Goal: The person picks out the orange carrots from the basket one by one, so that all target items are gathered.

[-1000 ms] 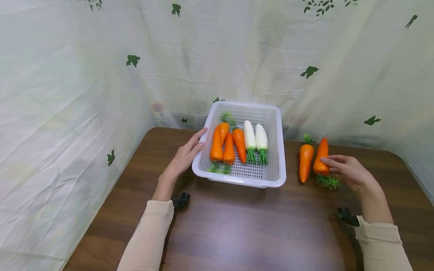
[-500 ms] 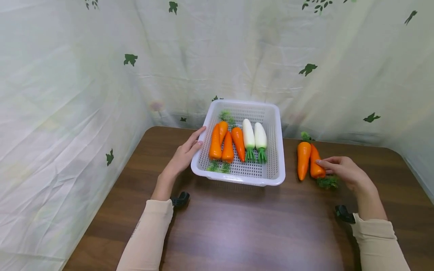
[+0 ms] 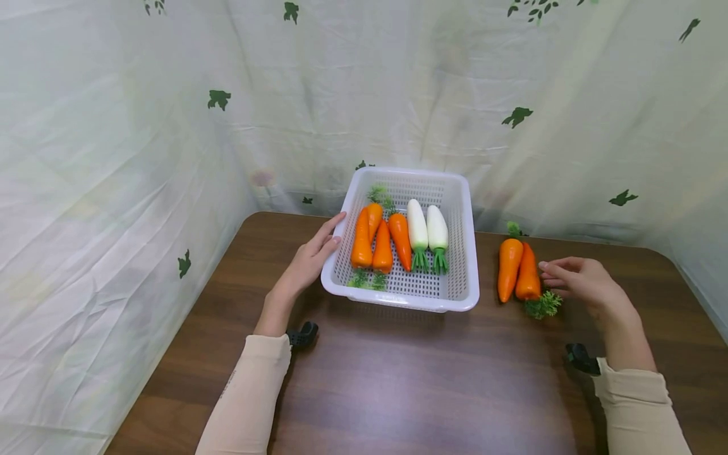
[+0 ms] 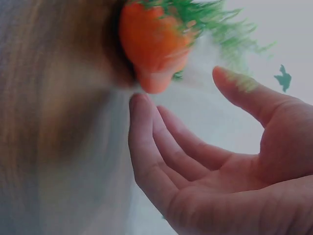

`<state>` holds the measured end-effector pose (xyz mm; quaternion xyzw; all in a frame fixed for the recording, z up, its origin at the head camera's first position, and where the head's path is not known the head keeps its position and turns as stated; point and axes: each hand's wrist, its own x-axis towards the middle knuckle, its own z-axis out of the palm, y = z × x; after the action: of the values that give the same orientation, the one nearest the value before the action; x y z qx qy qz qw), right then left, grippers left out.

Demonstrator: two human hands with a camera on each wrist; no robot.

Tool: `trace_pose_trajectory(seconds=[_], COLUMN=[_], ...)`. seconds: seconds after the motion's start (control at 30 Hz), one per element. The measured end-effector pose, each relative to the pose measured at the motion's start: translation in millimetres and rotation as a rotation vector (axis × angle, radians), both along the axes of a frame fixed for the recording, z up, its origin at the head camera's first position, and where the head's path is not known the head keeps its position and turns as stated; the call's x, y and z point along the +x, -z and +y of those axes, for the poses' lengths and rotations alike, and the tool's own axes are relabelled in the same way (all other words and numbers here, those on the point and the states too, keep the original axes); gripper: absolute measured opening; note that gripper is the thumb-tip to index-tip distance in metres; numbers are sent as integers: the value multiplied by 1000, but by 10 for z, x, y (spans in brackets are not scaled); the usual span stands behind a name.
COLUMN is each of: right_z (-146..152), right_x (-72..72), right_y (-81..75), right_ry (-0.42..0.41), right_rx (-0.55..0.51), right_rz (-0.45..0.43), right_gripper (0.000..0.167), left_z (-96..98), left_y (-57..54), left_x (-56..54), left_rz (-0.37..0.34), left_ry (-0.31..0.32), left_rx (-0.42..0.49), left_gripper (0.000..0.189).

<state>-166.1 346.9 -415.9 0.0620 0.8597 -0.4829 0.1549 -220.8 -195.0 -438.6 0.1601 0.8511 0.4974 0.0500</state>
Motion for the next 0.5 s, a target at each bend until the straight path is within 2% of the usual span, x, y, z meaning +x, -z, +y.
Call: trace_pose_trajectory(seconds=[0.2, 0.27, 0.5], right_z=[-33, -51, -60], right_x=[37, 43, 61], right_y=[-125, -171, -228], right_ry=[44, 44, 61], right_rx=[-74, -52, 124], right_rz=[131, 149, 61], right_gripper=[69, 69, 79], left_z=[7, 9, 2], left_y=[9, 10, -4], left_x=[-2, -5, 0], left_rz=[-5, -10, -13], left_ry=[5, 3, -3], left_rx=[11, 18, 24], left_gripper=[54, 53, 53])
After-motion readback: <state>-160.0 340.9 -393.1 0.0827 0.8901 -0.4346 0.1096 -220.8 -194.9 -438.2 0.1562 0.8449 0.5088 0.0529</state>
